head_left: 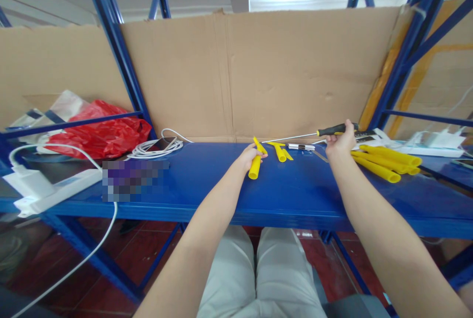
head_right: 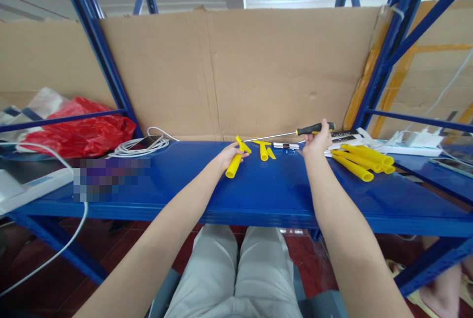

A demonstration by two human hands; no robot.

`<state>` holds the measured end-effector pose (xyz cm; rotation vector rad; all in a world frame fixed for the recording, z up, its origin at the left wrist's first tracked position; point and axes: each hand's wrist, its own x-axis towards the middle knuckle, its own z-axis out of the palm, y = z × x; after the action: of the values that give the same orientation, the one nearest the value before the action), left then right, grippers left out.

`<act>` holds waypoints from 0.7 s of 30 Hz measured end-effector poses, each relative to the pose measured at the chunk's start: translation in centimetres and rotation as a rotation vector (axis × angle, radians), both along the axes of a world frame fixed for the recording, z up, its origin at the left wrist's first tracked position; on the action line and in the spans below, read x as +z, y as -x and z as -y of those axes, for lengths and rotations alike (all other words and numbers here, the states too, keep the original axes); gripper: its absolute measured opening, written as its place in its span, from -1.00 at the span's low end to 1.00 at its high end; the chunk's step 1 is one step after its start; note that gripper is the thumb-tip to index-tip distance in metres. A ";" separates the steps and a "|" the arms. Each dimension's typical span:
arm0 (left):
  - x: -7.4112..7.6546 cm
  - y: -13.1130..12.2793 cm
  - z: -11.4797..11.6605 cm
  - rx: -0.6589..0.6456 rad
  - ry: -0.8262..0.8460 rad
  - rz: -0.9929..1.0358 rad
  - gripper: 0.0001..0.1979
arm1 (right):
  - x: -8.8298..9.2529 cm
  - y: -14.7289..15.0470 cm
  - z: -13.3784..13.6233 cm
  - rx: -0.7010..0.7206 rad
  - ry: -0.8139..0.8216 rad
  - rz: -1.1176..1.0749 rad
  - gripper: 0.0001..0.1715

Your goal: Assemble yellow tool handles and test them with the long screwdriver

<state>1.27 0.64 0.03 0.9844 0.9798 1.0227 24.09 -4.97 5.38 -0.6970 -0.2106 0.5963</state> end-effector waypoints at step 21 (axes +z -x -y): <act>0.6 -0.1 0.9 -0.071 -0.030 -0.008 -0.24 | -0.4 -0.9 -0.8 -0.015 -0.075 -0.082 -0.67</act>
<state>1.33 -0.21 0.62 1.0419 0.9322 0.9780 24.97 -4.12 4.94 -0.5995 -0.1504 0.5988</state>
